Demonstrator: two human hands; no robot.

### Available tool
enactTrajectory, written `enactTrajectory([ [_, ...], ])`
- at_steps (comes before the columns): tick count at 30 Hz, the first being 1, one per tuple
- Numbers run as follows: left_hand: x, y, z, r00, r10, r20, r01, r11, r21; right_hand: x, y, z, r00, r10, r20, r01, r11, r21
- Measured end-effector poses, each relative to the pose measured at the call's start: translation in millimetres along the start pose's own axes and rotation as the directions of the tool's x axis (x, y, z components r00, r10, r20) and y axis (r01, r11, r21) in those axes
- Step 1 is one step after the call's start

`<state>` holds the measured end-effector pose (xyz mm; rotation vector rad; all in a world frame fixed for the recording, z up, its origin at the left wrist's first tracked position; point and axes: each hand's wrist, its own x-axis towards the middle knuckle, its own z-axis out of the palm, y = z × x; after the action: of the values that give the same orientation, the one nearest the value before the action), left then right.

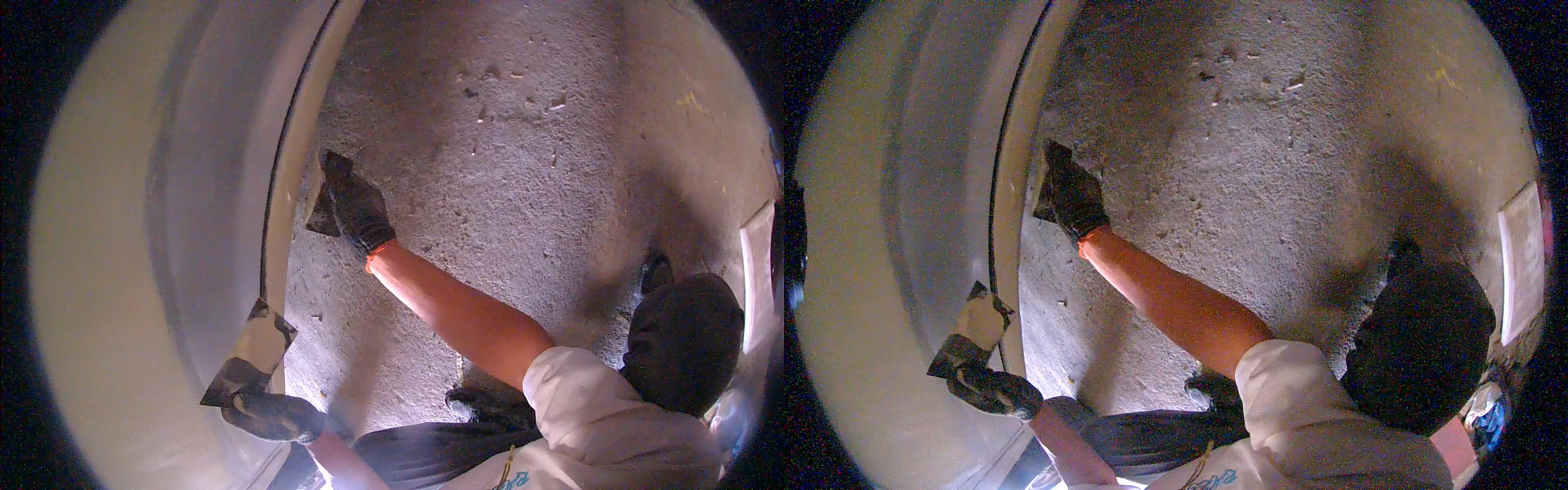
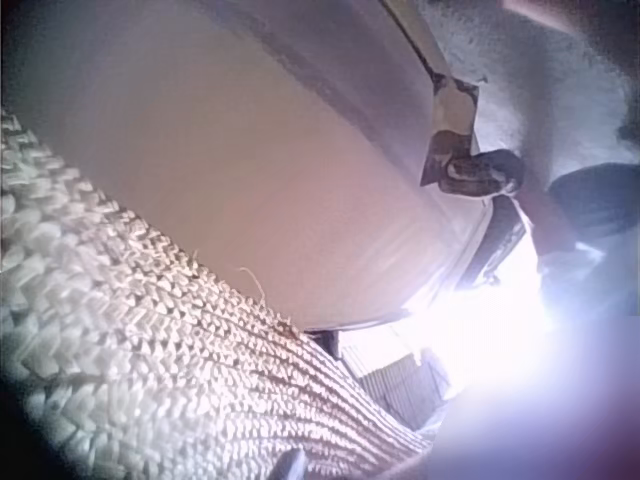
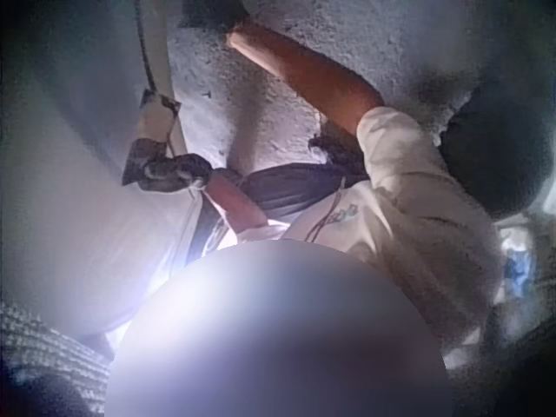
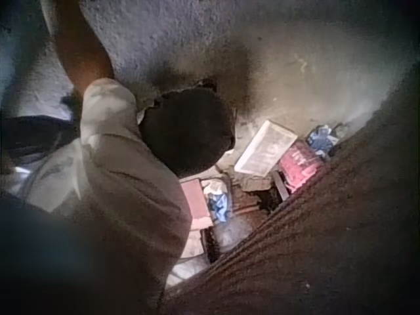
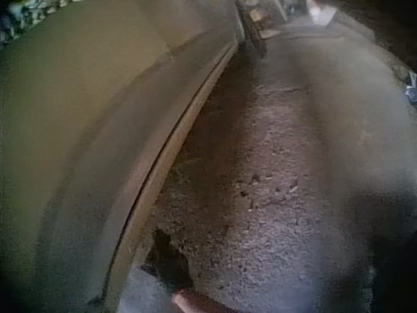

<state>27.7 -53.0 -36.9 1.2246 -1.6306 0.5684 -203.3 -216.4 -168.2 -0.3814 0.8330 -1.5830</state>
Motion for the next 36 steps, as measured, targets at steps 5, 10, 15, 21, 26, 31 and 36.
enactTrajectory([
  [5, -5, 6, -4, 0.995, -0.095, -0.045, 0.104, 0.938, 0.331, -21, -10, 31, 0.905, -0.406, -0.128, 0.304, 0.827, -0.474],
  [10, -2, 12, -9, 0.991, -0.124, -0.047, 0.132, 0.958, 0.253, -42, -24, 59, 0.865, -0.435, -0.251, 0.338, 0.874, -0.348],
  [15, 1, 8, -10, 0.993, -0.111, -0.031, 0.114, 0.986, 0.125, -59, -35, 72, 0.73, -0.655, -0.193, 0.493, 0.701, -0.515],
  [21, 0, 13, -4, 0.963, -0.242, -0.117, 0.237, 0.97, -0.055, -26, -35, 3, 0.764, -0.571, -0.3, 0.43, 0.797, -0.424],
  [26, 0, 17, -4, 0.997, -0.039, -0.068, 0.045, 0.994, 0.095, 43, -24, -55, 0.906, -0.191, -0.378, 0.308, 0.91, 0.277],
  [31, 9, 12, -10, 0.995, -0.102, -0.001, 0.101, 0.99, 0.096, 106, -51, -71, 0.885, -0.392, -0.25, 0.456, 0.838, 0.3],
  [36, 15, 2, -9, 0.998, 0.049, -0.039, -0.042, 0.986, 0.163, 111, -65, -75, 0.888, -0.453, -0.082, 0.316, 0.729, -0.607],
])
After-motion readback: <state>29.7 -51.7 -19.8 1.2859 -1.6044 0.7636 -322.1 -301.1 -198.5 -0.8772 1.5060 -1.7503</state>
